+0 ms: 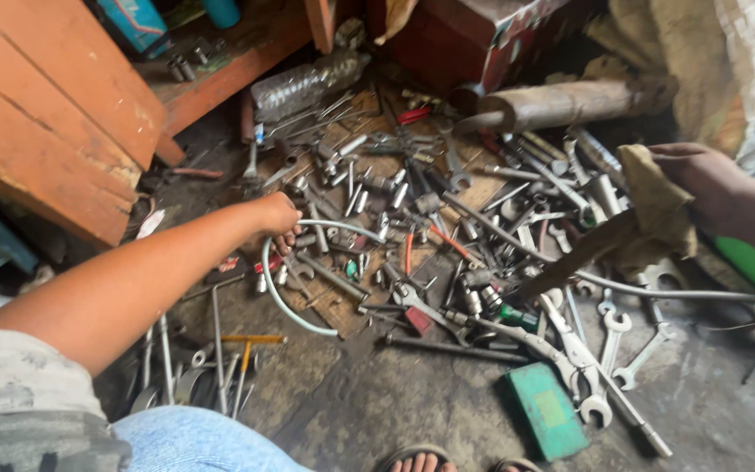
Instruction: The person sits on the floor and wipes various metal tools with a cloth. They pick up a flexible hose and wipe it, then handle a pair of pliers, wiping the jaws and handles before placing them back among the scattered tools.
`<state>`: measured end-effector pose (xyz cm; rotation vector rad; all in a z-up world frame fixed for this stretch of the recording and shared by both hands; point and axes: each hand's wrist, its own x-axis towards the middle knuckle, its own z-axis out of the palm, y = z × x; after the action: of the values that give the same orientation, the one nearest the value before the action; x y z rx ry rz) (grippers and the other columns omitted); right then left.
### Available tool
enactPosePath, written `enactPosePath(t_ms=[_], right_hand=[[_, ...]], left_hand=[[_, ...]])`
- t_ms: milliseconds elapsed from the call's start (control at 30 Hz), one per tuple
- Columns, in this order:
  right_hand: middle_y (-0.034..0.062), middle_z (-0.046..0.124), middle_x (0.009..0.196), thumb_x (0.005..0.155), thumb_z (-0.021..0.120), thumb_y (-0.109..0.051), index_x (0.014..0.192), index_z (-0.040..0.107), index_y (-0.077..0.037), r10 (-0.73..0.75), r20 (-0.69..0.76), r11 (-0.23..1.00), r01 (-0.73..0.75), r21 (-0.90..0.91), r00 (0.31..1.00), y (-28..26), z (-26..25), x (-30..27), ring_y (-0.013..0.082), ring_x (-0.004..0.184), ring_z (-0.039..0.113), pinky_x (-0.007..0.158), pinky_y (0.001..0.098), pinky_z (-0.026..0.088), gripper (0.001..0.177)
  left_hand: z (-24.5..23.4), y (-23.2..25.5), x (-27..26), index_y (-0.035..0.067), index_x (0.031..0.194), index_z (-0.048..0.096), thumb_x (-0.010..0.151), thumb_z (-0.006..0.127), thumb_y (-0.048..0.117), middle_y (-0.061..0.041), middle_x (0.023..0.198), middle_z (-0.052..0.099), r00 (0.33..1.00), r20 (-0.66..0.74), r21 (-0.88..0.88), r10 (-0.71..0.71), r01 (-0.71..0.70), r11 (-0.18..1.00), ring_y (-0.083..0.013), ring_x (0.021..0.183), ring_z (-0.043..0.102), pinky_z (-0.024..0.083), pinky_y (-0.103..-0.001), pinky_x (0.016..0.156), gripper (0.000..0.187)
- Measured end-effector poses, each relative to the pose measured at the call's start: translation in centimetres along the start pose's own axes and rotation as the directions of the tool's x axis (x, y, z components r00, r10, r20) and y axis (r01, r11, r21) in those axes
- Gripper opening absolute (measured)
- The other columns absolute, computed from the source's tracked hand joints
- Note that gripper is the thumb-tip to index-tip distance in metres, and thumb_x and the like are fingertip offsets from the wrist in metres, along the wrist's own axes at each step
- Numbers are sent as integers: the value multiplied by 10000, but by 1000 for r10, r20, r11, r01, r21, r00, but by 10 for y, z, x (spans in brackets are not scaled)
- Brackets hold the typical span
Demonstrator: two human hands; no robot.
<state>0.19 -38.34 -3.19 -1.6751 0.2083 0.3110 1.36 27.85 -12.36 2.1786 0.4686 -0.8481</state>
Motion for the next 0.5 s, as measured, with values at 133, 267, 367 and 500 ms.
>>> enactPosePath(t_ms=[133,267,367,500], right_hand=[[97,690,1254,1077,536,-171,1348,645,-21,-16,-34,945,4,-326,999,17,-9,15,160,1084,633,880,317,498,328],[118,711,1248,1060,515,-174,1357,651,-19,68,-45,910,-81,-406,997,35,-13,34,177,1057,664,898,324,516,361],[192,708,1220,1036,511,-106,1345,637,53,14,124,959,21,-282,992,37,-15,45,237,1024,680,893,382,545,369],[161,713,1202,1072,509,-178,1352,654,-31,97,-75,886,-120,-447,992,19,6,34,235,1010,667,910,368,529,348]], left_hand=[[-17,-36,-11,-27,817,625,992,475,104,-181,710,672,986,9,262,-169,161,952,-328,587,685,564,-532,565,265],[-13,-83,-10,-17,897,620,972,512,170,-187,787,670,974,-19,409,-224,212,888,-332,668,678,556,-523,625,229],[14,-121,-4,-10,958,615,958,540,220,-191,845,669,973,-7,490,-232,205,847,-335,728,673,551,-517,671,243],[40,-171,-4,-1,1039,610,938,577,287,-197,922,667,971,1,584,-237,192,789,-338,808,667,544,-509,731,307]])
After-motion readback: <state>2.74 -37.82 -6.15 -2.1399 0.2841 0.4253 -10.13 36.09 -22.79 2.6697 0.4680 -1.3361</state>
